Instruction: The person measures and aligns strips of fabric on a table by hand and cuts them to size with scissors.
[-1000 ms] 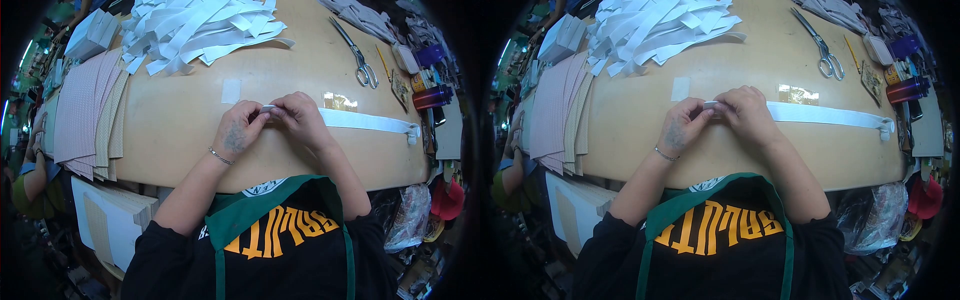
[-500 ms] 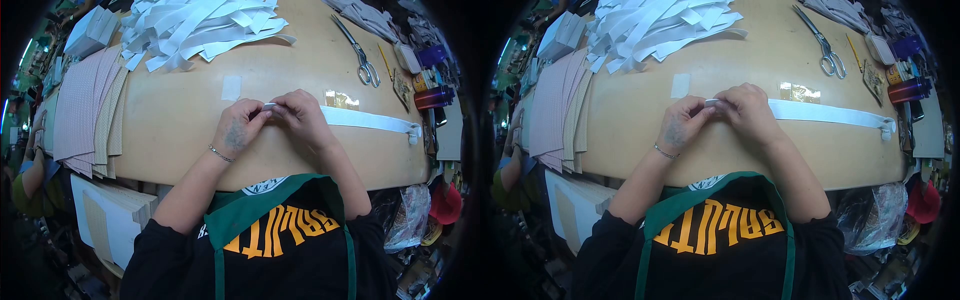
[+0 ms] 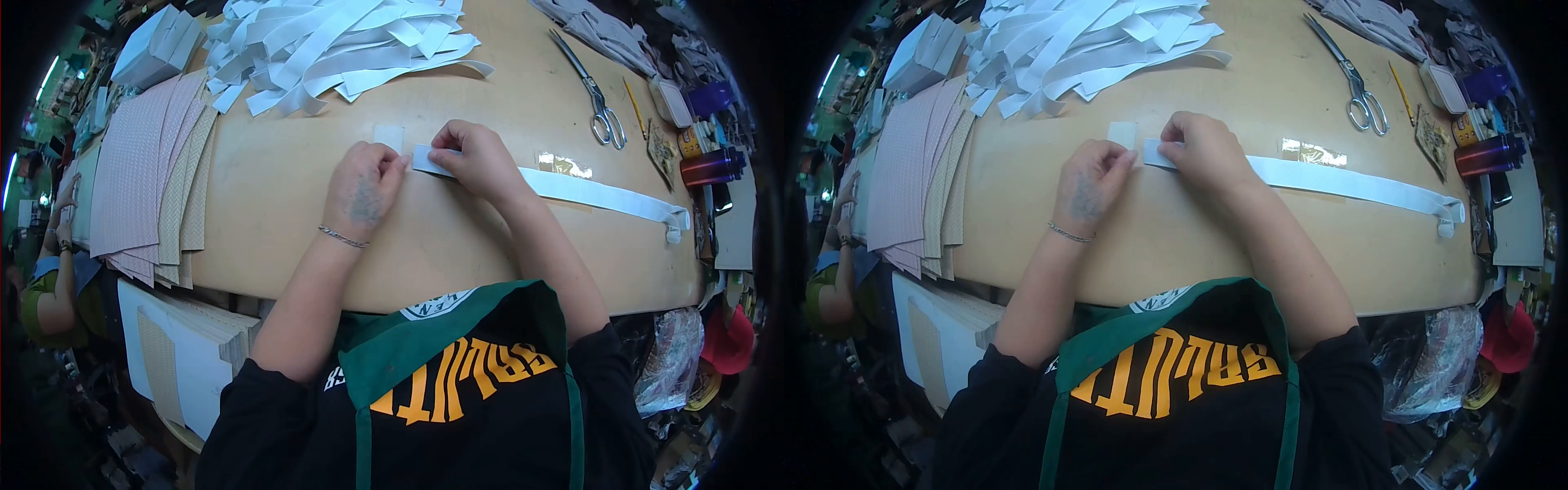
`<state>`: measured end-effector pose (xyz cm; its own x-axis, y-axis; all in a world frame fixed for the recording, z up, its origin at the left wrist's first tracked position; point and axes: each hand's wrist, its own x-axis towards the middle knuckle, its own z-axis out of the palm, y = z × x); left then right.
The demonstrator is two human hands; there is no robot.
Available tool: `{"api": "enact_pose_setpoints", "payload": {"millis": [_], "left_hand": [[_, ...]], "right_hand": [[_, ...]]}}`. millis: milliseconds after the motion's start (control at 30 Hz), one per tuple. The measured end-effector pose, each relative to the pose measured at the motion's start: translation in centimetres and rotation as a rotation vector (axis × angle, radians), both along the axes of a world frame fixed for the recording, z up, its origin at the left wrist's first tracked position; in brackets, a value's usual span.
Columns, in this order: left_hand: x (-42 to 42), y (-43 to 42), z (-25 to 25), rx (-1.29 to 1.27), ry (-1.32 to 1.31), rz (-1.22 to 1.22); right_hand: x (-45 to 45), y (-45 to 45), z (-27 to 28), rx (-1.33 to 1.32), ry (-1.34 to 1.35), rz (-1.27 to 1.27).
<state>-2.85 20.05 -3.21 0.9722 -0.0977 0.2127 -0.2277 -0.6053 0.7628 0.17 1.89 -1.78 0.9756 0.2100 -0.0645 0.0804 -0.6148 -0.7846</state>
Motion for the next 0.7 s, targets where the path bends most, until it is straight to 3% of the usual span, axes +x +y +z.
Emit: {"api": "enact_pose_setpoints", "payload": {"millis": [133, 333, 700], "left_hand": [[0.1, 1.3, -0.3, -0.139, -0.070, 0.011], [-0.1, 0.8, -0.8, 0.229, -0.357, -0.080], [-0.3, 0.5, -0.9, 0.301, -0.345, -0.051]], "right_hand": [[1.9, 0.9, 0.7, -0.036, 0.119, 0.007], [2.9, 1.7, 1.4, -0.130, 0.148, 0.040], [3.0, 2.6, 1.8, -0.248, 0.157, 0.002]]}}
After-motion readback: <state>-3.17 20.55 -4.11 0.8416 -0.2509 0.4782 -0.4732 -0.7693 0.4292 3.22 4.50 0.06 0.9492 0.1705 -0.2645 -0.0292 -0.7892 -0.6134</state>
